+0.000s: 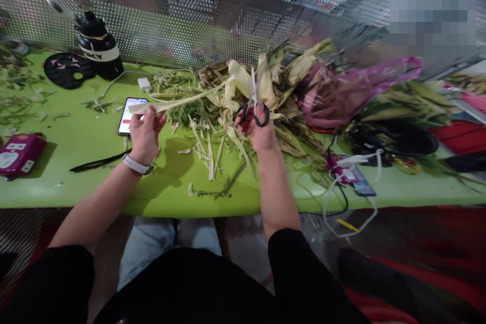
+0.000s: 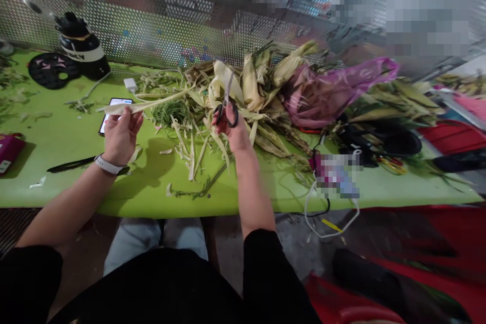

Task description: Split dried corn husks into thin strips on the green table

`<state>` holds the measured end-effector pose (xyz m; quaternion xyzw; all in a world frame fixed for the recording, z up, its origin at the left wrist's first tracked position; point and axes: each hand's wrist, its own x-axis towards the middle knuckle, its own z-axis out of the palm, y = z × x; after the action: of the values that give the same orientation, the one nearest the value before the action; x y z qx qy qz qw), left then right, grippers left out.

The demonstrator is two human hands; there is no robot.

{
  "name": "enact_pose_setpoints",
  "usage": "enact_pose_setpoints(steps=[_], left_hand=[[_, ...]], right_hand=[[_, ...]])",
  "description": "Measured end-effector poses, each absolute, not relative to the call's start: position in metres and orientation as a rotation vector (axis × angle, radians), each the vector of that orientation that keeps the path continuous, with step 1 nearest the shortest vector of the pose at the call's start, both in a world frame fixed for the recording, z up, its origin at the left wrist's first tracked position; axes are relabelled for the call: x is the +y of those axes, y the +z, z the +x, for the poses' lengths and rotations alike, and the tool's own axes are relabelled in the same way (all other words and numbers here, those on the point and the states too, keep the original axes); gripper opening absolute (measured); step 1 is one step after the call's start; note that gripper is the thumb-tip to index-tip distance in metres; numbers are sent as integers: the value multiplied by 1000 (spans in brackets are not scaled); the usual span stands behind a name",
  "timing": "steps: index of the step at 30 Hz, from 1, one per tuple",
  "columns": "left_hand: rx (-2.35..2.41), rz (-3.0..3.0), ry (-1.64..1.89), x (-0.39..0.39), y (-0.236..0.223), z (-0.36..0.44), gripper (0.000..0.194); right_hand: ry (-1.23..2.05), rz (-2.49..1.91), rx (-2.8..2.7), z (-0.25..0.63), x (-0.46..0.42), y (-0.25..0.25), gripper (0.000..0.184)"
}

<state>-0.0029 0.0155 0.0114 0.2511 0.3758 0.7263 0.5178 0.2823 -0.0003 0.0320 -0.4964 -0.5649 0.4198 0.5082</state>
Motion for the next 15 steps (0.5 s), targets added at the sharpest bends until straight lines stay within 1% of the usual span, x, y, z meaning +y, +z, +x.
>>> enact_pose_setpoints(steps=[3,5,8,15], left_hand=[[907,568,1785,22,9,-7,18],[907,586,1793,24,6,-8,18],[884,637,1795,23,1,-5,20],[782,737,1701,10,-9,11,25]], right_hand=[[1293,-1124,-1609,272,-10,34,59],[1422,-1175,-1755,259,-15,34,51],[1426,-1262,-1767,238,-18,32,44],[1350,-1303,-1589,225,-12,22,53]])
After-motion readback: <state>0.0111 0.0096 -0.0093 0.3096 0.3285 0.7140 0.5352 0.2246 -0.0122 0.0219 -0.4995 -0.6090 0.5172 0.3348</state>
